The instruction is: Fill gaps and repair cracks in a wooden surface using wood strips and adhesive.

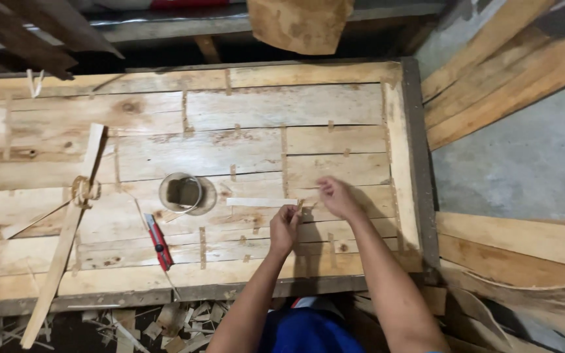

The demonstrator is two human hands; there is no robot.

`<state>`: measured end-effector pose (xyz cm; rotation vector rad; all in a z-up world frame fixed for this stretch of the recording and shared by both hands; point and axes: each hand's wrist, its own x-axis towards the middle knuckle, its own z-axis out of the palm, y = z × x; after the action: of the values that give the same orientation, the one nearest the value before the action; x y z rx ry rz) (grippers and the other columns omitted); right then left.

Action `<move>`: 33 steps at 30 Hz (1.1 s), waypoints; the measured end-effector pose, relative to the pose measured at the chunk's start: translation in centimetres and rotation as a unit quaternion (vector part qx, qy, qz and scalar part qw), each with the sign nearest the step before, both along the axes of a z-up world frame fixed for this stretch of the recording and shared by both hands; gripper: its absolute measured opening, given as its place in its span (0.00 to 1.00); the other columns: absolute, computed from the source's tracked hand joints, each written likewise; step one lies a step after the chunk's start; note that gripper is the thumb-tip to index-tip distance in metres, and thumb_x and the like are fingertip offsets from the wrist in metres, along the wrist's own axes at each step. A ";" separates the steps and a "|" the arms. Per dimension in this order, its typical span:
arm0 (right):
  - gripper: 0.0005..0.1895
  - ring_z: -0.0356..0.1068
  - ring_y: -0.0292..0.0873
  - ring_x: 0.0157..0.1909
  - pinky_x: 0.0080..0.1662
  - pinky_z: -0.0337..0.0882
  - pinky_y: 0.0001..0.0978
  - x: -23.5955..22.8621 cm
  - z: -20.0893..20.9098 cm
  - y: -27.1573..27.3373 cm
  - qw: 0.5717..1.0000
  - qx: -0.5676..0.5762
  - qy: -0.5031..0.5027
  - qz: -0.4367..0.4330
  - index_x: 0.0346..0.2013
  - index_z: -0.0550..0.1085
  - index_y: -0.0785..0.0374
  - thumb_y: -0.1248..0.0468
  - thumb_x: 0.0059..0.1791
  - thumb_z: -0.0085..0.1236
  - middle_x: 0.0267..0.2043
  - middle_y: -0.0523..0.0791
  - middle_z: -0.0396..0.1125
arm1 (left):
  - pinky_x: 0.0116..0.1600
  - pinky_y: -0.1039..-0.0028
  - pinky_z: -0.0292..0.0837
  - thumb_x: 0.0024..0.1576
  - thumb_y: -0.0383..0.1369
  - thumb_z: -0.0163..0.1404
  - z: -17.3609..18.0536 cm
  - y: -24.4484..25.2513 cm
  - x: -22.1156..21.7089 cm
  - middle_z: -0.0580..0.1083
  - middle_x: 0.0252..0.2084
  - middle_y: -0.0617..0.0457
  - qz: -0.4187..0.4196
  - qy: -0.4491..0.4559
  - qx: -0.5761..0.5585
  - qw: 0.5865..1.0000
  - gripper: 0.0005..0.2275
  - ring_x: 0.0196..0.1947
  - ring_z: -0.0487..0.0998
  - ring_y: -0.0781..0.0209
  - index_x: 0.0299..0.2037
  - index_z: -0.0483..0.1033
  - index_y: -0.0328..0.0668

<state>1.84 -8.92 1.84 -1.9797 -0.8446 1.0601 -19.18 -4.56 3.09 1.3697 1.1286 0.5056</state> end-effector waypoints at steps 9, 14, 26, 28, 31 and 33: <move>0.08 0.73 0.36 0.35 0.40 0.74 0.30 -13.3 6.1 6.1 0.996 0.072 -0.012 0.060 0.38 0.77 0.66 0.63 0.51 0.61 0.34 0.44 0.75 | 0.40 0.77 0.75 0.61 0.28 0.54 -1.2 5.5 -8.8 0.81 0.33 0.53 0.056 -0.018 0.017 0.998 0.05 0.32 0.78 0.70 0.43 0.80 0.34; 0.07 0.74 0.37 0.36 0.40 0.74 0.32 -20.3 6.8 12.4 0.995 0.082 -0.044 0.032 0.38 0.76 0.66 0.64 0.50 0.60 0.35 0.44 0.75 | 0.38 0.76 0.74 0.56 0.27 0.57 1.2 11.9 -15.0 0.80 0.32 0.52 0.163 -0.039 -0.070 0.983 0.11 0.31 0.78 0.69 0.48 0.73 0.37; 0.05 0.69 0.55 0.43 0.44 0.70 0.49 -31.1 6.1 22.5 0.969 0.012 -0.244 -0.029 0.29 0.80 0.58 0.63 0.44 0.69 0.39 0.51 0.65 | 0.56 0.53 0.70 0.62 0.35 0.54 4.0 24.0 -21.2 0.78 0.48 0.45 -0.071 0.423 0.205 0.880 0.11 0.53 0.77 0.45 0.53 0.77 0.47; 0.05 0.68 0.55 0.44 0.46 0.69 0.49 -31.6 6.0 22.5 0.967 0.005 -0.250 -0.043 0.28 0.79 0.57 0.62 0.43 0.70 0.39 0.51 0.64 | 0.64 0.52 0.66 0.65 0.33 0.52 2.2 23.8 -21.2 0.76 0.57 0.48 -0.095 0.445 0.244 0.857 0.11 0.63 0.73 0.48 0.57 0.77 0.49; 0.05 0.67 0.54 0.45 0.46 0.69 0.48 -32.1 5.9 22.6 0.965 0.002 -0.257 -0.056 0.28 0.79 0.57 0.63 0.41 0.69 0.40 0.50 0.64 | 0.67 0.39 0.49 0.53 0.43 0.60 2.7 23.7 -21.1 0.60 0.72 0.43 -0.014 0.435 0.369 0.821 0.26 0.75 0.52 0.43 0.62 0.72 0.47; 0.04 0.65 0.55 0.47 0.48 0.68 0.48 -32.2 6.2 22.5 0.962 0.010 -0.269 -0.046 0.28 0.80 0.57 0.64 0.41 0.70 0.40 0.50 0.64 | 0.71 0.33 0.42 0.49 0.48 0.62 4.2 23.9 -20.8 0.51 0.77 0.42 -0.025 0.430 0.299 0.852 0.31 0.77 0.45 0.42 0.61 0.67 0.49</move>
<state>-30.41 13.63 8.05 -2.3018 -1.0190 0.4525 -39.96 19.38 7.33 2.2922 1.7236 0.1803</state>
